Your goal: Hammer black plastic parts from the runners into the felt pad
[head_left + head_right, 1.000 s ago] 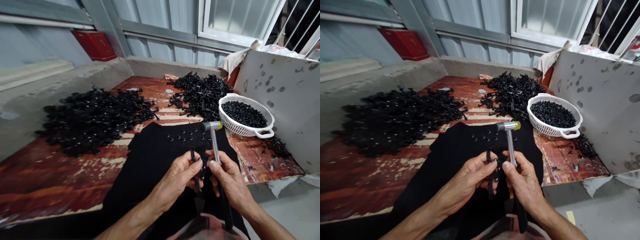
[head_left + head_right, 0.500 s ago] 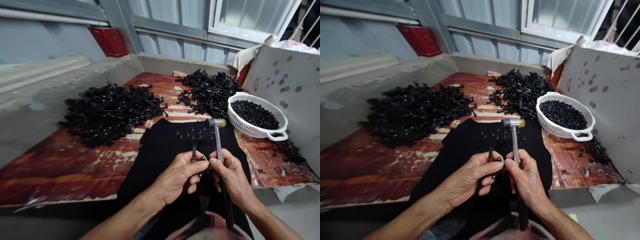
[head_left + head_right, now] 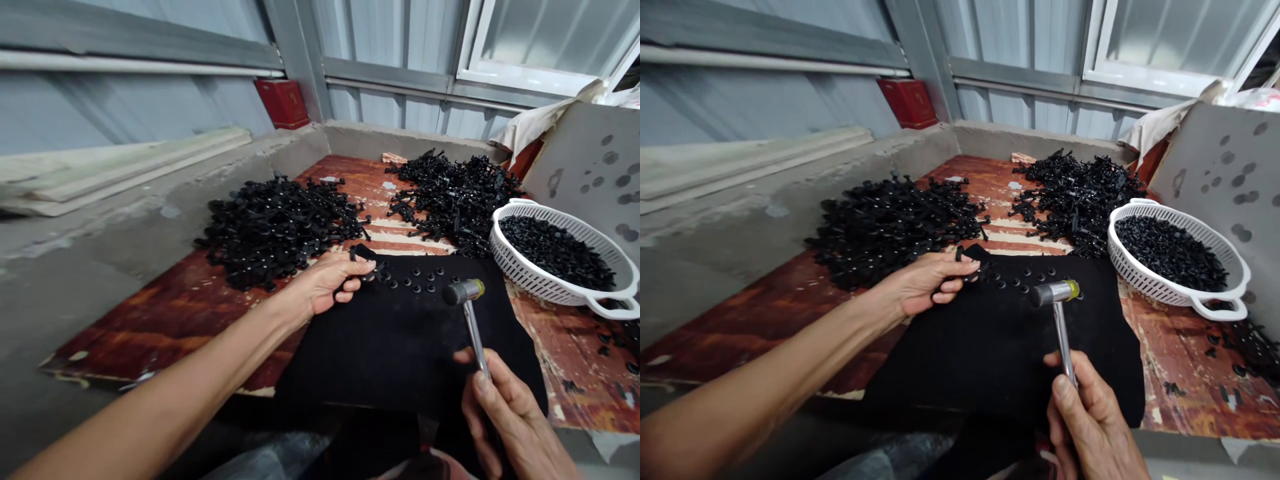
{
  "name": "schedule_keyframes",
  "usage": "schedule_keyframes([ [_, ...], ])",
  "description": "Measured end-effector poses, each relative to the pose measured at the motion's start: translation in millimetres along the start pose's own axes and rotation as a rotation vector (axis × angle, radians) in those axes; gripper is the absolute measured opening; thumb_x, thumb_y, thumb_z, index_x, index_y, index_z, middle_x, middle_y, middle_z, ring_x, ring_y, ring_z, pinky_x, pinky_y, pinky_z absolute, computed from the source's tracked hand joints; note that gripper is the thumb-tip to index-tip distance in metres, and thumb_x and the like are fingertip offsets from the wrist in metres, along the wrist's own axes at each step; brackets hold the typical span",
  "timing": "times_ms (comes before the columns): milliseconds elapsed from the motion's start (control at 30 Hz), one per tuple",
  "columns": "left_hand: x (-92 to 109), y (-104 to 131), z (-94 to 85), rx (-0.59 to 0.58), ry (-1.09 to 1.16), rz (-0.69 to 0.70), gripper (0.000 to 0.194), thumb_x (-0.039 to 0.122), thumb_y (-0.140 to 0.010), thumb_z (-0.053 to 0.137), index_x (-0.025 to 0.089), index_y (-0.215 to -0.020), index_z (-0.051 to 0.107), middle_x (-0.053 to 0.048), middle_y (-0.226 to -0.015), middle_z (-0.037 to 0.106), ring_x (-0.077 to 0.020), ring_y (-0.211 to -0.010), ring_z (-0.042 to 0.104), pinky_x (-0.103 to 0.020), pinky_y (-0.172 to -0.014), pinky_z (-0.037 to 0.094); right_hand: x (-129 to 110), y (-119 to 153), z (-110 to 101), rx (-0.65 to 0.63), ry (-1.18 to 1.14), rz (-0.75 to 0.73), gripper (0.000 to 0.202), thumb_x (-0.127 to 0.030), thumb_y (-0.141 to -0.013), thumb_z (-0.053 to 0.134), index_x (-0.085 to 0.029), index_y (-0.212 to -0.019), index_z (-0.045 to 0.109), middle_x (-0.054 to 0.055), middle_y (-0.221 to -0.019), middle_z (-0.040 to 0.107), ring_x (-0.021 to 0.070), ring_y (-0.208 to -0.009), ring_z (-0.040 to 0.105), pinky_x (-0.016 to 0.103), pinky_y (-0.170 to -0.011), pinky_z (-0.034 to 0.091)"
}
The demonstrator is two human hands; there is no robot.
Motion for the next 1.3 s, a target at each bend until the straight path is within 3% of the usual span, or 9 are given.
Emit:
schedule_keyframes([
  [433, -7, -13, -3.3, -0.026, -0.055, -0.039, 0.021, 0.007, -0.074, 0.069, 0.013, -0.062, 0.053, 0.002, -0.058, 0.056, 0.0012, -0.031, 0.031, -0.009, -0.026, 0.019, 5, -7, -4, -0.056, -0.058, 0.031, 0.054, -0.06, -0.087, 0.058, -0.024, -0.127, 0.049, -0.01, -0.057, 0.048, 0.0027, -0.034, 0.032, 0.015, -0.034, 0.029],
  [600, -7, -12, -1.4, -0.022, -0.062, -0.047, 0.022, 0.007, -0.073, 0.071, 0.013, -0.061, 0.053, 0.001, -0.058, 0.057, 0.0012, -0.031, 0.031, -0.009, -0.026, 0.019, 2, -5, -4, 0.012, -0.047, 0.005, 0.053, -0.06, -0.086, 0.06, -0.023, -0.123, 0.053, -0.01, -0.056, 0.046, 0.0016, -0.034, 0.03, 0.014, -0.035, 0.026],
  [800, -6, -10, 0.3, -0.011, -0.068, -0.065, 0.024, 0.007, -0.071, 0.072, 0.013, -0.06, 0.052, 0.003, -0.055, 0.056, 0.0015, -0.03, 0.029, -0.009, -0.026, 0.018, 2, -6, -3, -0.066, -0.005, 0.018, 0.052, -0.06, -0.087, 0.059, -0.023, -0.123, 0.052, -0.009, -0.058, 0.048, 0.0026, -0.034, 0.034, 0.016, -0.035, 0.031],
  [1000, -7, -12, -1.2, -0.019, -0.063, -0.065, 0.024, 0.008, -0.069, 0.075, 0.013, -0.06, 0.053, 0.002, -0.055, 0.056, 0.0015, -0.03, 0.03, -0.009, -0.026, 0.018, 2, -1, -5, 0.072, -0.058, 0.025, 0.05, -0.058, -0.084, 0.064, -0.025, -0.121, 0.056, -0.009, -0.057, 0.046, 0.0028, -0.037, 0.03, 0.015, -0.036, 0.027],
  [1300, -6, -14, -0.9, 0.001, -0.113, -0.076, 0.024, 0.006, -0.071, 0.07, 0.014, -0.058, 0.051, 0.002, -0.052, 0.055, 0.0012, -0.029, 0.028, -0.01, -0.027, 0.016, 2, 2, -6, 0.1, -0.026, 0.043, 0.049, -0.058, -0.085, 0.063, -0.027, -0.122, 0.059, -0.008, -0.057, 0.047, 0.0034, -0.038, 0.031, 0.015, -0.038, 0.031],
])
Point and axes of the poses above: each hand's wrist, its own y-axis away from the middle knuckle, its own z-axis out of the palm, x = y × z, the point moved 6 cm from there along -y, towards the middle knuckle
